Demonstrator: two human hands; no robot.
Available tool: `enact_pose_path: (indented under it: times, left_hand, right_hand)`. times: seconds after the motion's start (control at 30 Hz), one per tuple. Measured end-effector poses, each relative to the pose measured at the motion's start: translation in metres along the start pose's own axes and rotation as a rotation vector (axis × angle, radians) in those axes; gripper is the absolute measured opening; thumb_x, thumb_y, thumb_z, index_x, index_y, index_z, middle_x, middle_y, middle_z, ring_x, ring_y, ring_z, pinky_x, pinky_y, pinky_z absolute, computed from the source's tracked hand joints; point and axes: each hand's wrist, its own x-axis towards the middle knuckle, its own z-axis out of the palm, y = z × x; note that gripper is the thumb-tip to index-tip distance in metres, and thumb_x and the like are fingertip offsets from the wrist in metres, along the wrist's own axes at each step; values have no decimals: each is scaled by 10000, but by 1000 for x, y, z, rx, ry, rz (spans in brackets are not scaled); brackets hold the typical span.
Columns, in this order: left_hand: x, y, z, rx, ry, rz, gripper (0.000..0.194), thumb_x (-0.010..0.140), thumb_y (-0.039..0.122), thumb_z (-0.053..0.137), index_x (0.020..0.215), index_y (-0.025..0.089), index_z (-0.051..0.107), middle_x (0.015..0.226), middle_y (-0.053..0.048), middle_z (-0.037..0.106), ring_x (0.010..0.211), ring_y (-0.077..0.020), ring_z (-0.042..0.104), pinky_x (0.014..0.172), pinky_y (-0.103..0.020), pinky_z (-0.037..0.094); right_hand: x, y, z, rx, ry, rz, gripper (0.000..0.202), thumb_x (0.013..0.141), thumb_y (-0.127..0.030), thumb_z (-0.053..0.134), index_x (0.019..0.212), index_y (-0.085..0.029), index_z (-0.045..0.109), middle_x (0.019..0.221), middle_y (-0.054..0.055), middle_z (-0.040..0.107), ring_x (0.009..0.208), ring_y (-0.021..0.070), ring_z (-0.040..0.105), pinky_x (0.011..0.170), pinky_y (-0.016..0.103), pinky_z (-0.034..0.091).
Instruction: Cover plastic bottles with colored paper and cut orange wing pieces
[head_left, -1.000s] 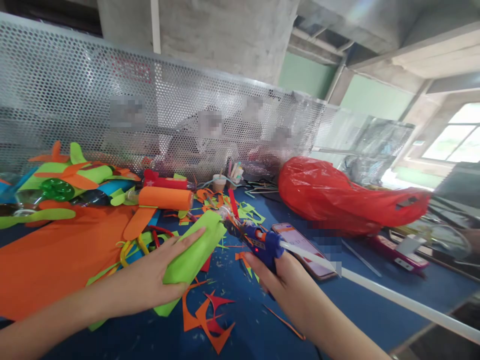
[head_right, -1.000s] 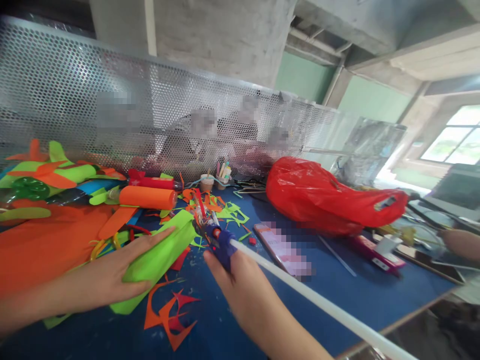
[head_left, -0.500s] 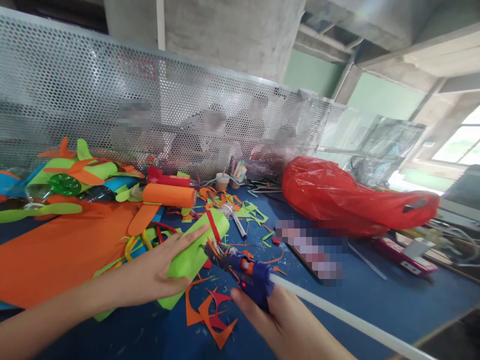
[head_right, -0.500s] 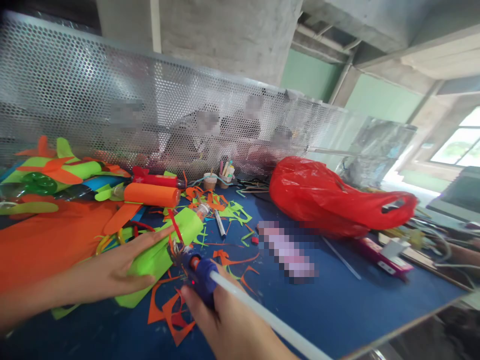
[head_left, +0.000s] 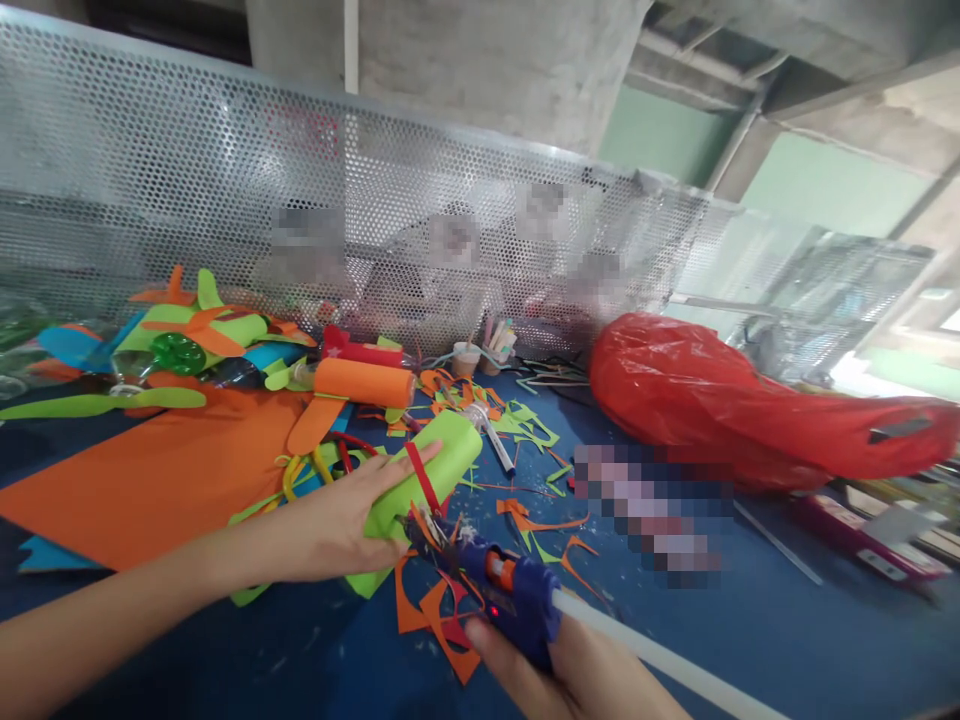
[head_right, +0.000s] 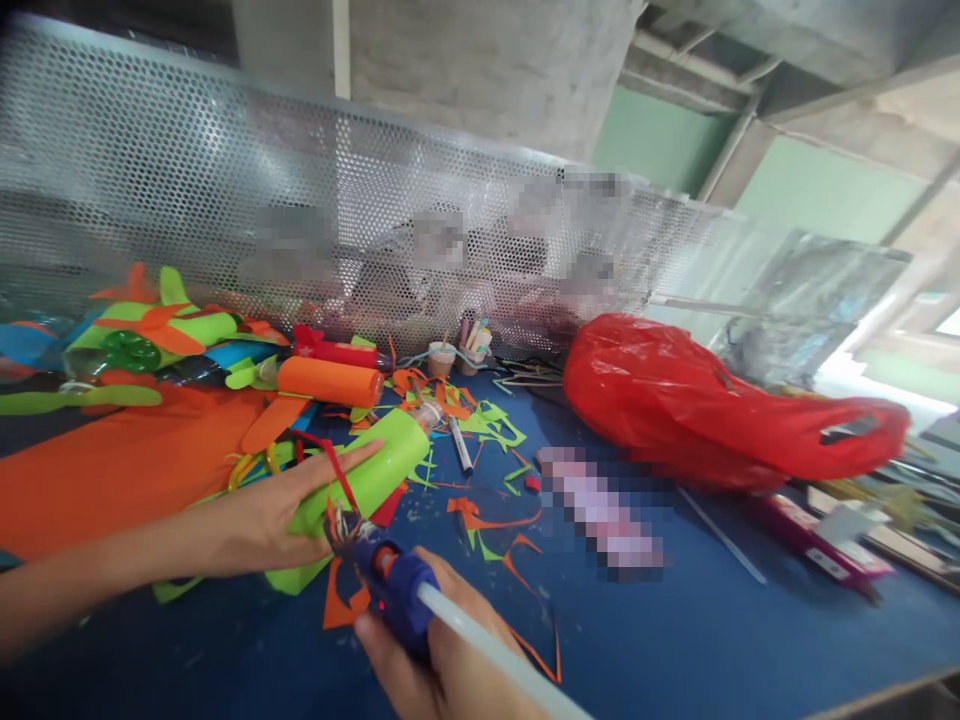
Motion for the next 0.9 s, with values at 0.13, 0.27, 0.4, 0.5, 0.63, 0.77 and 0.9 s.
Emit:
enact_pose_path:
  times: [0.13, 0.27, 0.4, 0.5, 0.63, 0.77, 0.9]
  left_hand:
    - [2, 3, -1, -86, -10, -14, 896, 892, 418, 663, 1621, 352, 147, 1675, -56, 271, 1510, -377, 273, 1216, -558, 297]
    - [1, 2, 0, -112, 1, -1, 910, 899, 333, 657, 1618, 386, 102, 1661, -38, 304, 1491, -345, 327, 1189, -519, 356]
    - [1, -1, -1, -86, 14, 25, 898, 901, 371, 665, 1618, 376, 125, 1657, -32, 317, 1484, -340, 338, 1201, -505, 340]
    - [3, 1, -2, -74, 3, -19, 922, 880, 430, 682, 1622, 344, 142, 1664, -58, 296, 1482, -373, 329, 1195, -531, 342]
    - [6, 9, -4, -73, -6, -12, 912, 890, 400, 657, 1624, 323, 122, 1618, -83, 387, 1389, -378, 461, 1137, -531, 422]
    - [7, 9, -3, -54, -2, 14, 929, 867, 377, 676, 1619, 334, 133, 1653, -59, 324, 1413, -364, 434, 1167, -514, 389]
    - [6, 7, -2, -74, -3, -26, 959, 835, 411, 726, 1611, 325, 169, 1670, -78, 277, 1465, -357, 362, 1189, -523, 352]
  right_hand:
    - [5, 4, -9, -37, 63, 51, 317, 946, -380, 550, 1160, -219, 721, 1078, 89, 790, 963, 257, 758, 865, 309, 606]
    - [11, 10, -14, -93, 110, 165, 420, 958, -481, 485, 1075, -179, 753, 1012, 132, 798, 917, 311, 767, 810, 384, 633]
    - [9, 8, -11, -40, 75, 91, 392, 966, -427, 519, 1225, -200, 708, 1150, 106, 775, 1076, 283, 734, 911, 343, 601]
    - [5, 4, -5, -21, 17, 33, 342, 960, -378, 542, 1200, -211, 720, 1111, 87, 785, 1019, 253, 751, 876, 291, 606]
    - [1, 2, -1, -22, -39, 0, 314, 957, -362, 549, 1163, -213, 734, 1024, 68, 799, 966, 244, 762, 814, 265, 620]
    - [2, 1, -1, -19, -41, -30, 352, 954, -369, 564, 1232, -217, 718, 1083, 75, 792, 1004, 252, 758, 848, 272, 617]
    - [2, 2, 1, -9, -64, -71, 354, 957, -346, 559, 1257, -235, 710, 1108, 69, 789, 998, 252, 758, 871, 294, 615]
